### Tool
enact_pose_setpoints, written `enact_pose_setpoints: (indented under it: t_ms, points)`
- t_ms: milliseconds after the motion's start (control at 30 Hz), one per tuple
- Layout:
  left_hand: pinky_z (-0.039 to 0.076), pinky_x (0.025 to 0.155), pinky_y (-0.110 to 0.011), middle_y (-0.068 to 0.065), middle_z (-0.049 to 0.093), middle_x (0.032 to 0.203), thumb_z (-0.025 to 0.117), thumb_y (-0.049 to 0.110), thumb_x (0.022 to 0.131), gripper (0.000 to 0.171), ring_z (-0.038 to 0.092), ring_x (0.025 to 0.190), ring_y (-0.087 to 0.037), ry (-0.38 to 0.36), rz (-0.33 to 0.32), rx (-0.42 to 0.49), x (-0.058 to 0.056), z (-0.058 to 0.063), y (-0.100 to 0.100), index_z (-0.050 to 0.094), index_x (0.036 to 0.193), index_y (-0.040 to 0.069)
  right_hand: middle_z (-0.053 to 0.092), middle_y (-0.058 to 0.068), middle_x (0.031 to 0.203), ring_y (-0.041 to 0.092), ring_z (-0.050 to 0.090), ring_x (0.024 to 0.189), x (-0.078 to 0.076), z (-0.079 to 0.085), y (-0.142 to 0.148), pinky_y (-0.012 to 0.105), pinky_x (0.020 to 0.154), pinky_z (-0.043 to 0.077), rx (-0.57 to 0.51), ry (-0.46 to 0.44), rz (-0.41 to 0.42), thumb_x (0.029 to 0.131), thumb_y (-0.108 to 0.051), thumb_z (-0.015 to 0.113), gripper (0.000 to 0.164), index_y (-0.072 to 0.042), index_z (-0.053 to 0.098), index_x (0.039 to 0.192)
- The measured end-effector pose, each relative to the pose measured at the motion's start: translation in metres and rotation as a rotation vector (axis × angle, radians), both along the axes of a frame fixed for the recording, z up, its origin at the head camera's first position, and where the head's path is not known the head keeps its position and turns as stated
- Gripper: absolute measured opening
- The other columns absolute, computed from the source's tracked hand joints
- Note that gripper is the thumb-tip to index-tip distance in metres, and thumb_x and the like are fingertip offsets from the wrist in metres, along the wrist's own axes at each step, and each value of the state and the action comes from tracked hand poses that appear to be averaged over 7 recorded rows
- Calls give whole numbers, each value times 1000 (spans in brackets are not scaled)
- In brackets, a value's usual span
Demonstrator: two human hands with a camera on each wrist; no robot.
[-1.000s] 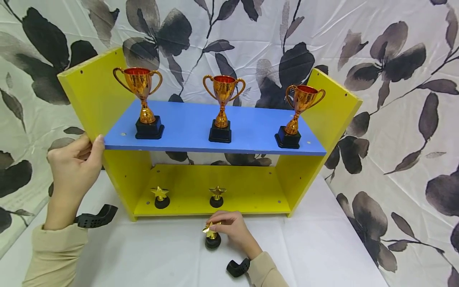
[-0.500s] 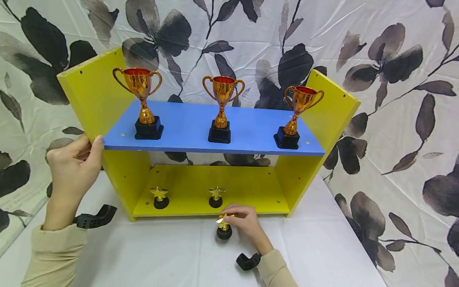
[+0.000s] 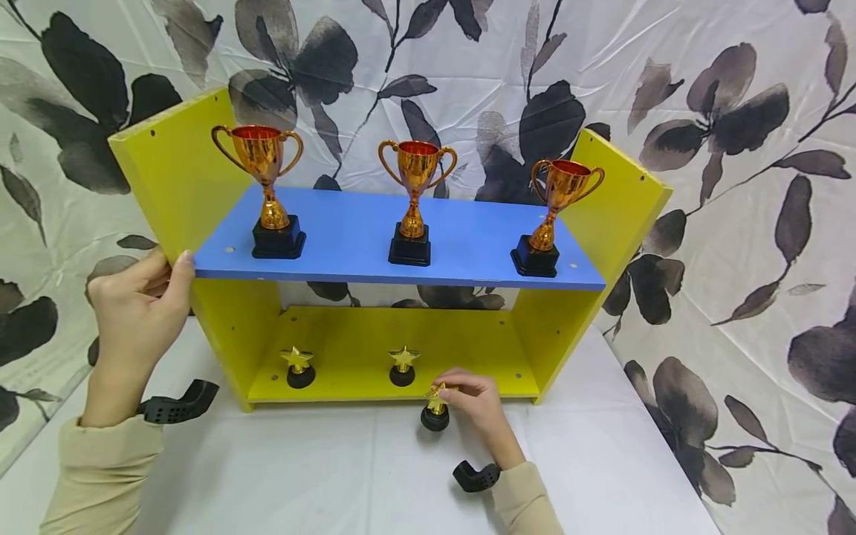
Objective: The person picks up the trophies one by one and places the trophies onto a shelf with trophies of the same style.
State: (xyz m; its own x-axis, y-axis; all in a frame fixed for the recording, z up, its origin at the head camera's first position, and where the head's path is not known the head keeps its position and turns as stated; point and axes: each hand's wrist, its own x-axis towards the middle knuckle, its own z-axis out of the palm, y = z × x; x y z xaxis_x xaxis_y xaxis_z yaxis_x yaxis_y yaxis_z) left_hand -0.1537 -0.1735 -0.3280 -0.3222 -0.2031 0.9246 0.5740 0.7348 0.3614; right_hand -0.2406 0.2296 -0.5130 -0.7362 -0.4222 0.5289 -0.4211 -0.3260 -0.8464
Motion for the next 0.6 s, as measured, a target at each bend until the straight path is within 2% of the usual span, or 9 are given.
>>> enact_pose_setpoints:
  t_ms: [133, 300, 400, 600]
  points:
    - [43, 69, 0, -28, 71, 91, 68, -6, 87, 24, 50, 74, 23, -3, -3, -5, -1, 0, 2, 71, 110, -11, 70, 5, 104, 15, 63, 97, -1, 3, 8, 25, 80, 57, -33, -16, -14, 91, 8, 60, 26, -7, 77, 103]
    - [43, 66, 0, -29, 71, 87, 66, -3, 89, 21, 49, 70, 23, 17, -1, -29, -2, 1, 1, 71, 107, -12, 70, 4, 103, 16, 63, 97, -5, 2, 16, 24, 79, 57, -82, 21, -27, 90, 12, 57, 26, -1, 76, 104]
    - [44, 67, 0, -28, 71, 88, 64, 1, 91, 22, 51, 74, 25, 18, 5, -43, -1, 1, -1, 71, 106, -13, 70, 5, 101, 16, 63, 95, -8, 2, 18, 24, 78, 57, -102, 30, -50, 89, 15, 56, 30, -2, 77, 102]
    - [43, 68, 0, -27, 71, 87, 66, 0, 90, 20, 52, 73, 24, 20, 11, -27, 0, 1, 0, 72, 105, -11, 71, 5, 102, 16, 65, 93, -12, 5, 22, 26, 80, 58, -126, 31, -78, 89, 17, 54, 30, 2, 75, 104]
